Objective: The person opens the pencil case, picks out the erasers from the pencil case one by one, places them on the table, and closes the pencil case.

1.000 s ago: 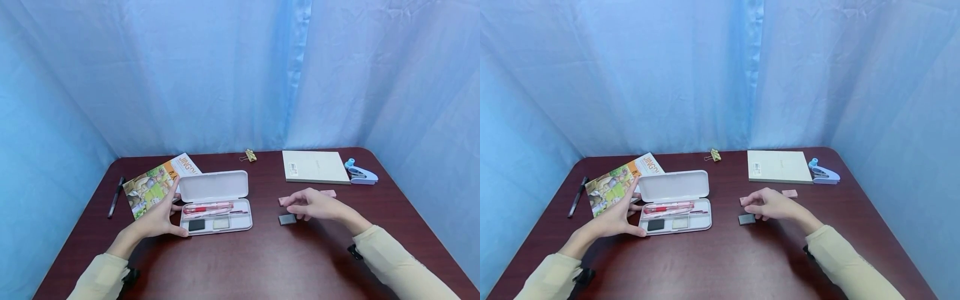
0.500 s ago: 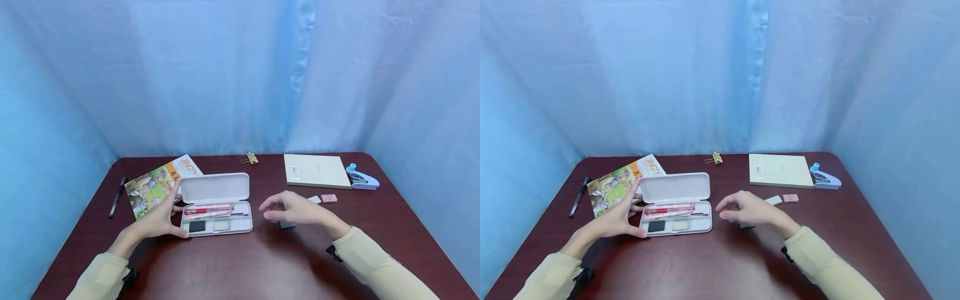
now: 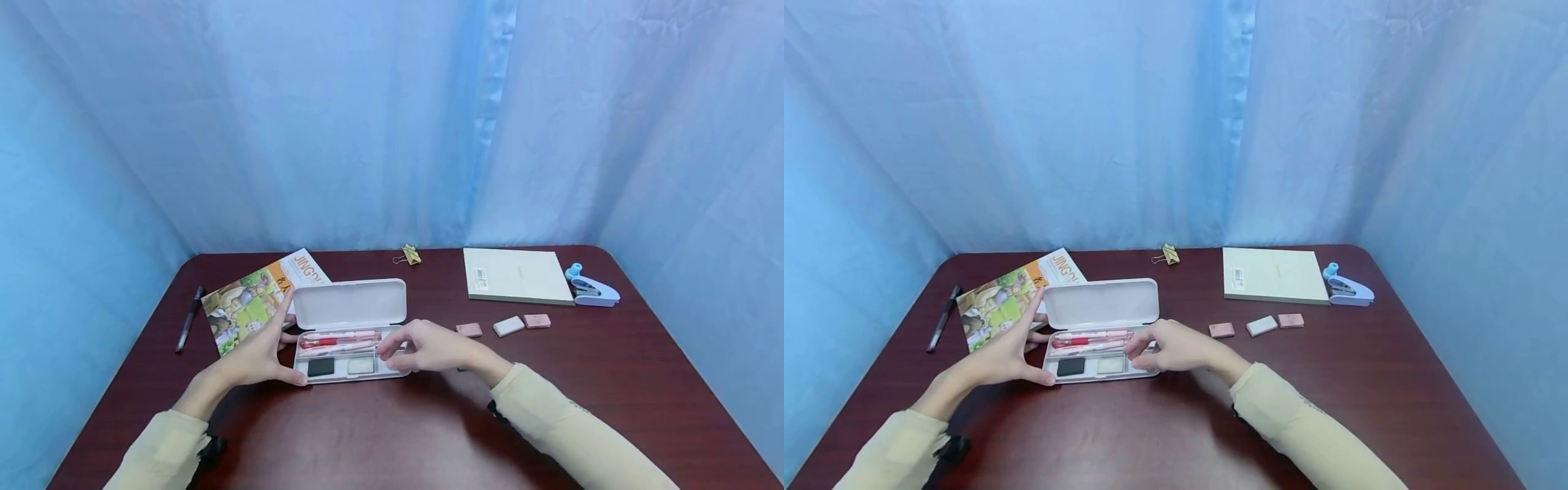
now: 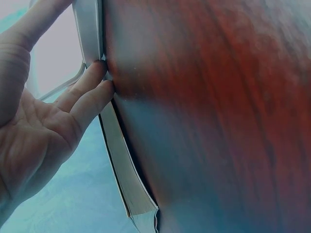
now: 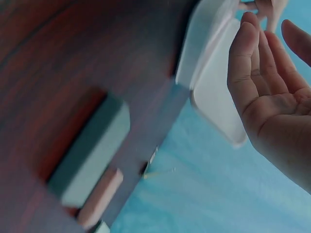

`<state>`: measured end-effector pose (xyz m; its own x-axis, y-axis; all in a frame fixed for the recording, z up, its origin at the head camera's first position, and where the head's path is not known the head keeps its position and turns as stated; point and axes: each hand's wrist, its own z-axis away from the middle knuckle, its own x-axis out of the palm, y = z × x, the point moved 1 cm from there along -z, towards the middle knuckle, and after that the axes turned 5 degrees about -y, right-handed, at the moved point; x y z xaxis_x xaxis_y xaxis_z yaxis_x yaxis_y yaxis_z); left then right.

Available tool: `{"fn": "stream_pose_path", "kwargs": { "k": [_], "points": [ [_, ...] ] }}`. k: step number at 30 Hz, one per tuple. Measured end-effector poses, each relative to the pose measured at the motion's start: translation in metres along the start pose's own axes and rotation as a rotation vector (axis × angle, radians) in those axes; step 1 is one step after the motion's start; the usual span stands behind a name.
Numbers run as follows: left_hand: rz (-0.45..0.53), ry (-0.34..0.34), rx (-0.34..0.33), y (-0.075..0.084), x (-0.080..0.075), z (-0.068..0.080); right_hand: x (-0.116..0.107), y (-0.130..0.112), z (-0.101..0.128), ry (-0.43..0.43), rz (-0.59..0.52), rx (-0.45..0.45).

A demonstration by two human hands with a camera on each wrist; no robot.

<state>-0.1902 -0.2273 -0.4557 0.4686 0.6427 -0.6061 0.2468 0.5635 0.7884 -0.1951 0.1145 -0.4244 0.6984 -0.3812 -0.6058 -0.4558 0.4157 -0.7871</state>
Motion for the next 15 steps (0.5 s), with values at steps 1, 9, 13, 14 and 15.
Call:
{"fn": "stream_pose_path", "kwargs": {
  "k": [1, 9, 13, 14, 15],
  "points": [
    [0.001, 0.001, 0.0, 0.0, 0.0, 0.0, 0.002, -0.001, -0.003, -0.011, 0.011, 0.001],
    [-0.011, 0.007, 0.006, 0.002, -0.001, -0.001, 0.013, -0.006, -0.023, -0.098, 0.015, -0.017],
    [-0.005, 0.002, 0.001, 0.001, 0.0, -0.001, 0.015, -0.006, -0.028, -0.087, 0.099, -0.026],
    [-0.002, 0.0, -0.001, 0.0, 0.0, -0.001, 0.015, -0.005, -0.029, -0.084, 0.128, -0.032],
    [0.002, -0.002, -0.003, 0.0, 0.0, 0.0, 0.015, -0.005, -0.03, -0.081, 0.151, -0.035]
  ]
}}
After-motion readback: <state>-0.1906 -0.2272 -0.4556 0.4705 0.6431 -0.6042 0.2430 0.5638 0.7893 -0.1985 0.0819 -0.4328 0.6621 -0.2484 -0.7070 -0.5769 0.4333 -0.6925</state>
